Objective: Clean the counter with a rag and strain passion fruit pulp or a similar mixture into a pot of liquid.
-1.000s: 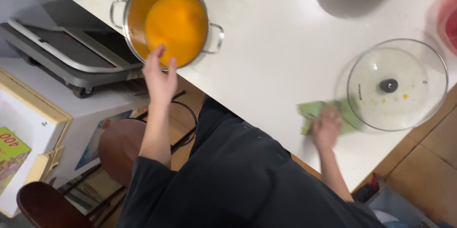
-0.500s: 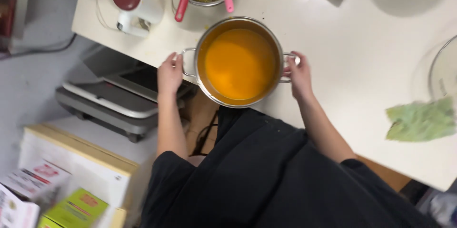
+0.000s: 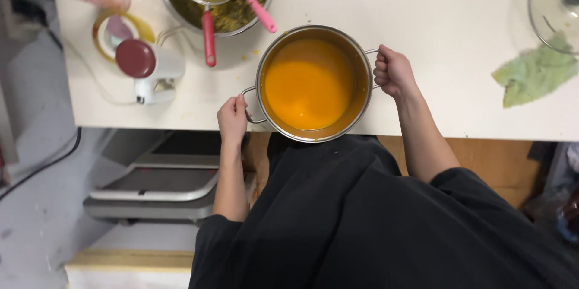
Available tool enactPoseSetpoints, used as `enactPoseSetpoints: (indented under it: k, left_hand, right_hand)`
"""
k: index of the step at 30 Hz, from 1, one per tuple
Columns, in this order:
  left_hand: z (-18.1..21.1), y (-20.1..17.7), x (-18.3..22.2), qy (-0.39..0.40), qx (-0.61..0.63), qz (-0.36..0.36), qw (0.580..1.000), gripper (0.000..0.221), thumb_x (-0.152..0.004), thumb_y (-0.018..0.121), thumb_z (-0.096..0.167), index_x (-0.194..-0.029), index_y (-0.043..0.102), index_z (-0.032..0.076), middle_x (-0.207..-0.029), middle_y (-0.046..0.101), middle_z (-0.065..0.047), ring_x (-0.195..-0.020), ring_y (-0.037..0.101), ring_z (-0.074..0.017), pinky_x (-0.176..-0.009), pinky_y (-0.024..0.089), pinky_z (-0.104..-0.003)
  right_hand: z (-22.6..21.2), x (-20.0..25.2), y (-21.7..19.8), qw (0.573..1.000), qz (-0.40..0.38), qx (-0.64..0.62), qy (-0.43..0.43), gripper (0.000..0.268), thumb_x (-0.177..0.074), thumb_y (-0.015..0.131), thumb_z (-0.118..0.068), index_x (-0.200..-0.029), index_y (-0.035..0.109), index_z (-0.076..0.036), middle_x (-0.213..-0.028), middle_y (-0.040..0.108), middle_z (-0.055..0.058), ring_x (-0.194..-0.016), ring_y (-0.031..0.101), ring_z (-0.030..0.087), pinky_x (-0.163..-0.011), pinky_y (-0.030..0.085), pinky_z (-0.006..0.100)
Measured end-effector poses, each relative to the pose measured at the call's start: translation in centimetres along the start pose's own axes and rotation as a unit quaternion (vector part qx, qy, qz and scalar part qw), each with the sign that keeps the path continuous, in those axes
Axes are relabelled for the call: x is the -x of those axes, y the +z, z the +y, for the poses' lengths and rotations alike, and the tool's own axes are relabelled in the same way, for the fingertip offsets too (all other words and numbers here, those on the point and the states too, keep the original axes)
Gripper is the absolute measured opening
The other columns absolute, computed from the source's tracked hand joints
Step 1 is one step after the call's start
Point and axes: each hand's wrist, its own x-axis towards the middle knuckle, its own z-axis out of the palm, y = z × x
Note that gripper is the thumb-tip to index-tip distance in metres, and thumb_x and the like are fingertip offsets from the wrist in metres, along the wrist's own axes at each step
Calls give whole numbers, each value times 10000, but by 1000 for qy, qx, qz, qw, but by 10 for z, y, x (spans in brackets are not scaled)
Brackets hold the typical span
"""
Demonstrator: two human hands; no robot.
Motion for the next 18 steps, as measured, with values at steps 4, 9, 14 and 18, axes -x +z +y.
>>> enactPoseSetpoints:
  k: [4, 9, 14, 18]
  left_hand:
    - [7, 24, -8, 11, 13, -30, 999, 396, -1077, 543, 295, -833, 649, 3, -594, 620, -60, -544, 630, -130, -540, 479, -287]
    - [23, 48, -19, 42, 6, -56, 998, 384, -1067, 541, 288, -843, 669, 4, -599, 655, -63, -548, 642, -126, -549, 489, -283]
    - [33, 63, -26, 63, -4, -44, 997, 379, -1062, 544, 294, -863, 691, 7, -607, 672, -66, -550, 634, -133, -557, 491, -289]
    - [52, 69, -31, 50, -15, -44, 998, 386, -1051, 547, 315, -868, 699, 11, -598, 668, -70, -536, 625, -136, -557, 491, -298]
  right_hand:
    - [-10, -2, -31, 1000, 3, -14, -21, 348, -1087, 476, -281, -758, 430, -177, -560, 325, -90, -451, 213, 63, -405, 178, 245]
    - [-32, 5, -51, 998, 34, -3, -60, 275, -1056, 465, -207, -788, 468, -145, -582, 355, -72, -469, 245, 67, -419, 205, 260]
    - [-31, -2, -68, 997, 35, 8, -72, 218, -1021, 434, -154, -809, 478, -129, -605, 374, -59, -485, 264, 71, -430, 208, 264]
    - [-18, -24, -96, 996, 23, -40, -76, 246, -1037, 409, -186, -813, 485, -122, -596, 343, -62, -485, 262, 73, -427, 204, 264]
